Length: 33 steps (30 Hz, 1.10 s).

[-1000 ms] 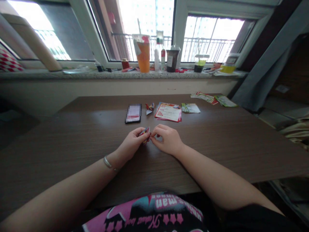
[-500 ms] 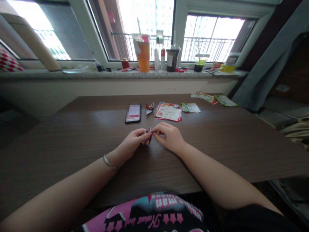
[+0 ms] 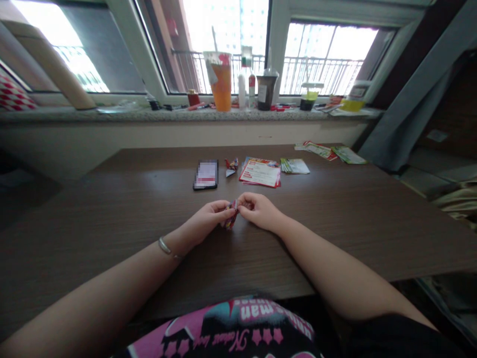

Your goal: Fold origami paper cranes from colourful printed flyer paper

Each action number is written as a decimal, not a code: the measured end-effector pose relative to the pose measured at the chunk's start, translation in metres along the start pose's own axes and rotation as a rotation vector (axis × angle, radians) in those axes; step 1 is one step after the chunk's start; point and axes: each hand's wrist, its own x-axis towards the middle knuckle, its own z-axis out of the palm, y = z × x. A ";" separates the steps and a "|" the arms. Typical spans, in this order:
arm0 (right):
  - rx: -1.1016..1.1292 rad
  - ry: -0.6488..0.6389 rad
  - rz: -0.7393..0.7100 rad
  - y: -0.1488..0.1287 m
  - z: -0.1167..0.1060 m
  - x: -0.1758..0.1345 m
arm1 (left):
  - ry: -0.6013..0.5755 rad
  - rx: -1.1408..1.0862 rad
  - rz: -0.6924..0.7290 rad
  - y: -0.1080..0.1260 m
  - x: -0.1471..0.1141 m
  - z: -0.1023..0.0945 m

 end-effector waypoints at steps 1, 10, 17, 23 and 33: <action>0.058 -0.033 0.043 0.001 0.001 0.001 | -0.008 0.007 0.003 0.000 0.000 0.000; 0.002 0.058 -0.007 0.001 0.002 0.000 | 0.020 -0.020 0.005 -0.001 0.001 0.001; -0.053 0.040 -0.073 0.000 -0.001 -0.001 | 0.007 -0.029 0.016 -0.001 0.000 0.001; -0.222 0.076 -0.159 -0.008 0.003 -0.004 | -0.034 -0.011 -0.014 0.001 -0.001 0.002; -0.472 0.101 -0.369 -0.010 -0.002 -0.007 | 0.037 -0.003 -0.021 -0.003 0.000 0.002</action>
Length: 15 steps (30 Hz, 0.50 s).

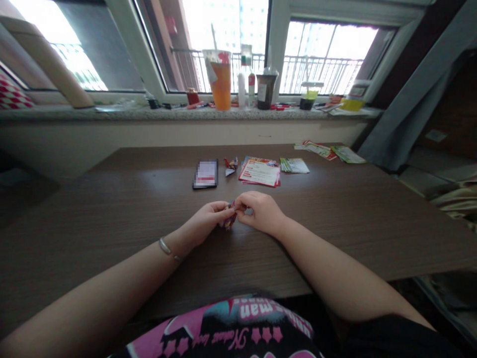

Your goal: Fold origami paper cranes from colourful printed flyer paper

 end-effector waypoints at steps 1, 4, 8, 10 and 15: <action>0.004 0.007 -0.012 0.000 0.000 0.000 | 0.009 -0.002 0.002 0.000 0.000 0.000; 0.010 0.030 -0.014 0.001 -0.001 0.000 | 0.029 -0.011 0.009 0.001 -0.001 0.001; 0.028 0.060 -0.024 0.003 -0.002 0.001 | 0.043 -0.035 0.033 0.002 -0.002 0.005; 0.039 0.069 -0.039 0.005 -0.003 0.001 | 0.061 -0.055 0.044 0.003 -0.003 0.007; 0.068 0.084 -0.081 0.009 -0.003 0.001 | 0.103 -0.106 0.033 0.003 -0.003 0.008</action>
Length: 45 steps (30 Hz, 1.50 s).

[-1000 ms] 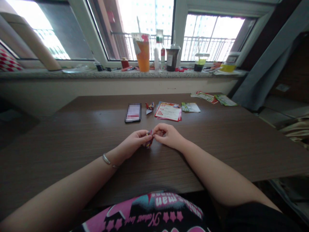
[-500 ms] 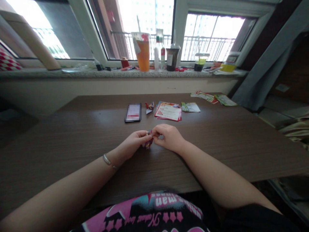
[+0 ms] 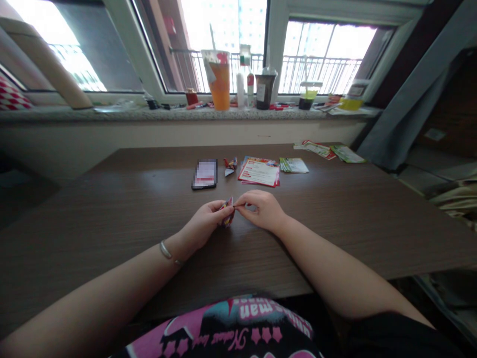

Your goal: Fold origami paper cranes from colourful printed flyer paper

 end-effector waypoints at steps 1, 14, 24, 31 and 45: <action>0.005 -0.004 -0.005 0.000 0.000 0.000 | 0.007 -0.005 -0.001 -0.001 0.001 -0.001; -0.084 -0.012 0.078 -0.009 0.004 -0.003 | 0.029 -0.046 -0.002 -0.001 0.003 -0.004; -0.075 0.014 0.109 -0.009 0.009 -0.006 | 0.032 -0.040 -0.007 -0.001 0.003 -0.003; -0.060 0.032 0.081 -0.009 0.011 -0.005 | 0.033 -0.008 0.023 -0.005 0.003 -0.005; -0.056 0.052 0.077 -0.015 0.010 -0.004 | 0.064 -0.003 0.075 -0.002 0.001 -0.006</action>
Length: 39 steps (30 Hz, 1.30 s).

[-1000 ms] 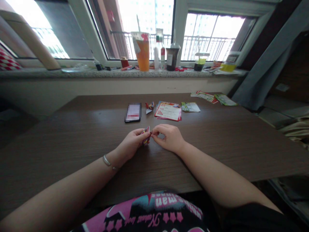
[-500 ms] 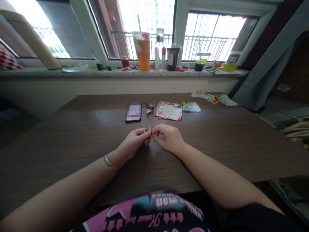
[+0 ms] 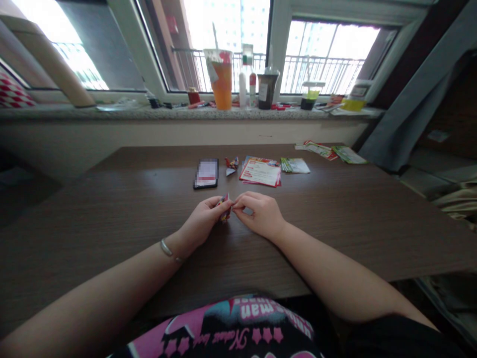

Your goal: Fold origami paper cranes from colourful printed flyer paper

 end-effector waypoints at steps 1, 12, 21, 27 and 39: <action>0.031 -0.005 0.027 0.000 0.000 0.000 | 0.000 -0.005 0.006 0.000 0.000 0.000; 0.371 -0.094 0.557 0.008 0.013 0.001 | 0.007 0.112 0.119 0.001 0.001 -0.001; 0.472 -0.040 0.547 0.001 0.017 0.003 | 0.030 0.226 0.170 0.006 -0.002 -0.001; 0.494 -0.017 0.539 0.002 0.018 0.002 | 0.024 0.218 0.168 0.004 -0.001 -0.002; 0.604 0.016 0.719 0.010 0.010 0.009 | -0.007 -0.056 0.051 -0.004 0.006 -0.003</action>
